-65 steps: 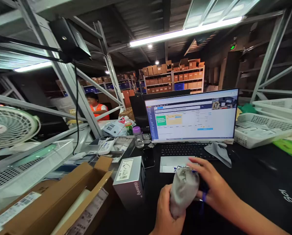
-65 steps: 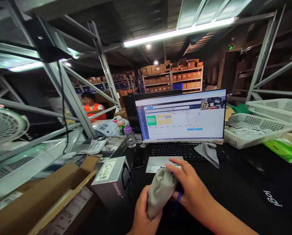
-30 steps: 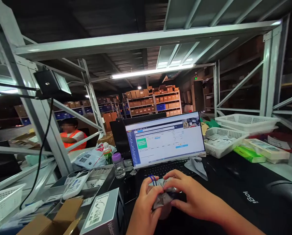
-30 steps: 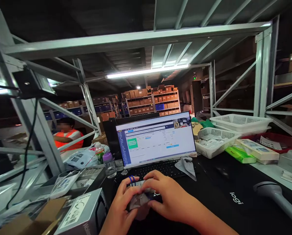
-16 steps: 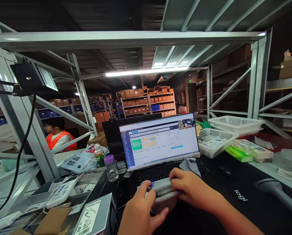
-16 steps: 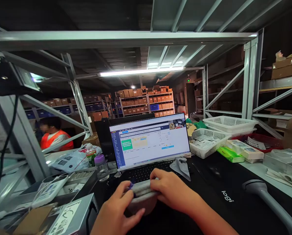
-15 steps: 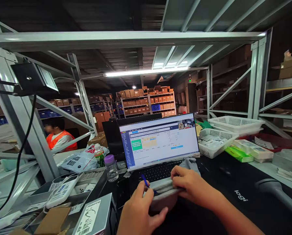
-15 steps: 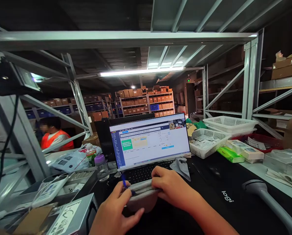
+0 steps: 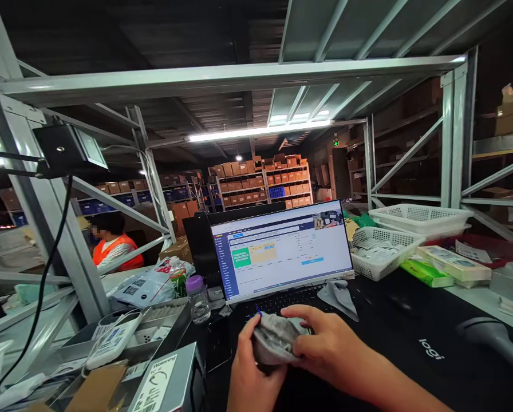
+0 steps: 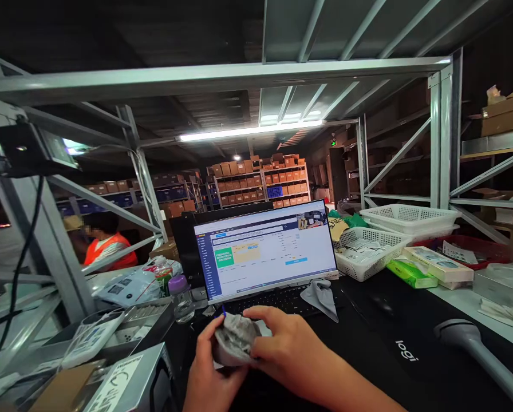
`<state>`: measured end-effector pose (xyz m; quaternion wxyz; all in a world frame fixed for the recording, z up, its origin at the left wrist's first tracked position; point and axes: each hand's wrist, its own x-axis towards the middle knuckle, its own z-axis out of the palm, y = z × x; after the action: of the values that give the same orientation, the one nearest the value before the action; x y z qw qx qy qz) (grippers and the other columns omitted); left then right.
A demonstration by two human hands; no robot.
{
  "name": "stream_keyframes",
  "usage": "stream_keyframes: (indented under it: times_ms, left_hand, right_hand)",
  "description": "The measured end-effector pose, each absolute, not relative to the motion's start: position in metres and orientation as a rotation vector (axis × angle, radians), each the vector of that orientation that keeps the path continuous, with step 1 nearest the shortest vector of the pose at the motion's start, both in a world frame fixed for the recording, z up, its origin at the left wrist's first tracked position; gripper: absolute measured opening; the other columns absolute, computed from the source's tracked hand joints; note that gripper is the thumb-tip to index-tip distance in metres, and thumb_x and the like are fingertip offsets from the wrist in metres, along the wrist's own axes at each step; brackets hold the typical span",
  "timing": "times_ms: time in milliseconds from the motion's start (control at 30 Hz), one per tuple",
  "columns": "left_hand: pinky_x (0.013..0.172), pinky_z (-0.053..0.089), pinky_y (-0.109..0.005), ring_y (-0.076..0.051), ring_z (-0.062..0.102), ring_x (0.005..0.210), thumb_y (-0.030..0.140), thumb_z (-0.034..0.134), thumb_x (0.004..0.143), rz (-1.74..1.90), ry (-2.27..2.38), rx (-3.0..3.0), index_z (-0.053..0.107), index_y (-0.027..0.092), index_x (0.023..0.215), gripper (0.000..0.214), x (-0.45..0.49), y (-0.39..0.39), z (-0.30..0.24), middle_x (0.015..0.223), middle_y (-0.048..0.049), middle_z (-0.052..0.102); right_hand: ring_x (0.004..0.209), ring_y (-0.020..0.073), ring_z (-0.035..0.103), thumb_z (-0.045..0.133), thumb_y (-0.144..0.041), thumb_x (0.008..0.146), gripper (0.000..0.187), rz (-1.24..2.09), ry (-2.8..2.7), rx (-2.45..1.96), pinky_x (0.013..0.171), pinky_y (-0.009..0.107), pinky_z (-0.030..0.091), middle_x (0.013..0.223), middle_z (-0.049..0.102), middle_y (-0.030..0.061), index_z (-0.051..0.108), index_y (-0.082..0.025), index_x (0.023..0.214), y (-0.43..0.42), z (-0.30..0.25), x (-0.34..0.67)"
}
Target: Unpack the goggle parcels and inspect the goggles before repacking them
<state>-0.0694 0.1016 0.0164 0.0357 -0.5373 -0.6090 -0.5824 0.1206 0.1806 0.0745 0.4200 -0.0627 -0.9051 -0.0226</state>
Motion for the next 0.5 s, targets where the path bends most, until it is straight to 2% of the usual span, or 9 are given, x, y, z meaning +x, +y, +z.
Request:
stream_keyframes:
  times_ms: [133,267,367,500]
  left_hand:
    - [0.097,0.053,-0.044,-0.027,0.066,0.109,0.014,0.062,0.062,-1.891,-1.794,-1.694,0.055,0.021,0.122,0.061,-0.074,0.097,0.030,0.119,-0.0091,0.067]
    - [0.099,0.051,-0.040,-0.024,0.064,0.111,0.018,0.064,0.062,-2.180,-1.725,-1.629,0.051,0.022,0.120,0.060,-0.064,0.100,0.028,0.118,-0.0079,0.063]
    - [0.096,0.052,-0.041,-0.024,0.065,0.107,0.021,0.068,0.062,-2.231,-1.787,-1.562,0.044,0.023,0.126,0.068,-0.064,0.101,0.031,0.115,-0.0085,0.065]
    - [0.092,0.054,-0.042,-0.026,0.068,0.102,0.021,0.075,0.060,-2.131,-1.866,-1.550,0.043,0.021,0.125,0.072,-0.078,0.101,0.039,0.108,-0.0087,0.068]
  right_hand:
    - [0.082,0.0190,0.069,0.063,-0.014,0.089,0.009,-0.381,-2.252,-0.291,0.065,0.027,0.051,0.108,0.072,0.0081,0.068,-0.020,0.083,0.186,0.094,0.138]
    - [0.070,0.0168,0.066,0.074,-0.016,0.082,0.006,-0.303,-2.348,-0.500,0.059,0.026,0.044,0.088,0.072,0.0035,0.068,-0.019,0.080,0.183,0.097,0.140]
    - [0.076,0.0153,0.067,0.080,-0.027,0.080,0.011,0.004,-2.483,-0.519,0.065,0.024,0.045,0.090,0.071,0.0001,0.071,-0.021,0.082,0.179,0.097,0.142]
    - [0.092,0.0162,0.068,0.079,-0.035,0.082,0.016,0.360,-2.601,-0.339,0.079,0.024,0.049,0.107,0.070,-0.0017,0.076,-0.029,0.096,0.177,0.101,0.148]
